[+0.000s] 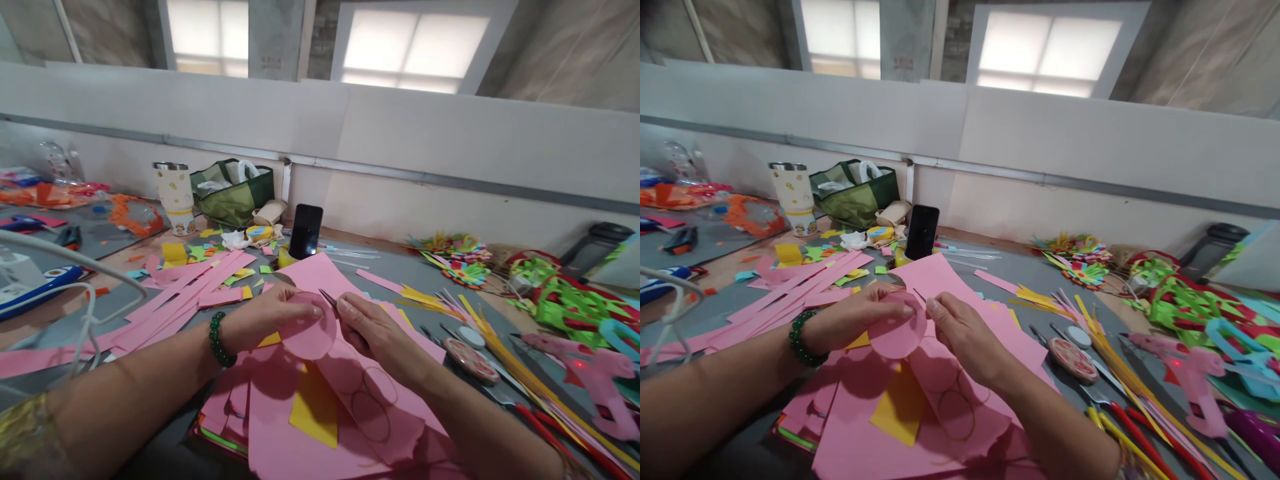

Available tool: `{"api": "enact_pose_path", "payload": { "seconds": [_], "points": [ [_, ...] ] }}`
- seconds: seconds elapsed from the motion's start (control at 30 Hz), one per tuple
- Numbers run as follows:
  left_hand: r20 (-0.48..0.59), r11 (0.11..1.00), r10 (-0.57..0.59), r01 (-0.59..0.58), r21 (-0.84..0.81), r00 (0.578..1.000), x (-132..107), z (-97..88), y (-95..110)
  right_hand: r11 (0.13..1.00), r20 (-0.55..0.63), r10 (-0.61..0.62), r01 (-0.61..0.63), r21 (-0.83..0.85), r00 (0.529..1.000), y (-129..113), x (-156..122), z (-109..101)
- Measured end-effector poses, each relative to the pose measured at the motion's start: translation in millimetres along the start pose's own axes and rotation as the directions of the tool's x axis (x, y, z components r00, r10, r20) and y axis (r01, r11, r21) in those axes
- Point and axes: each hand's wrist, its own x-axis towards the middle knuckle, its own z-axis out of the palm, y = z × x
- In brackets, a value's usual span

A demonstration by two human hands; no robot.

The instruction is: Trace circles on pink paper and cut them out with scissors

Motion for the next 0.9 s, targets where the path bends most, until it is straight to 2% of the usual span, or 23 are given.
{"api": "enact_pose_path", "payload": {
  "seconds": [0.23, 0.53, 0.7, 0.9],
  "points": [
    [0.063, 0.998, 0.01, -0.013, 0.054, 0.998, 1.7, -1.8, -2.6, 1.0, 0.082, -0.011, 0.012, -0.001, 0.997, 0.4, 0.3, -2.0],
    [0.093, 1.0, -0.003, 0.001, 0.029, 0.996, 0.7, -0.3, -1.2, 1.0, 0.069, 0.004, -0.005, 0.015, 0.998, -1.8, -1.1, 0.3],
    [0.056, 1.0, -0.017, 0.016, 0.016, 0.998, 2.5, -1.9, -3.8, 1.0, 0.068, -0.005, 0.006, -0.008, 0.998, -2.6, -1.4, -0.3],
    [0.078, 0.999, -0.005, 0.002, 0.038, 0.997, 1.5, -0.3, -1.7, 1.0, 0.078, 0.009, -0.009, 0.002, 0.997, -1.5, -0.7, 0.5]
  ]
}}
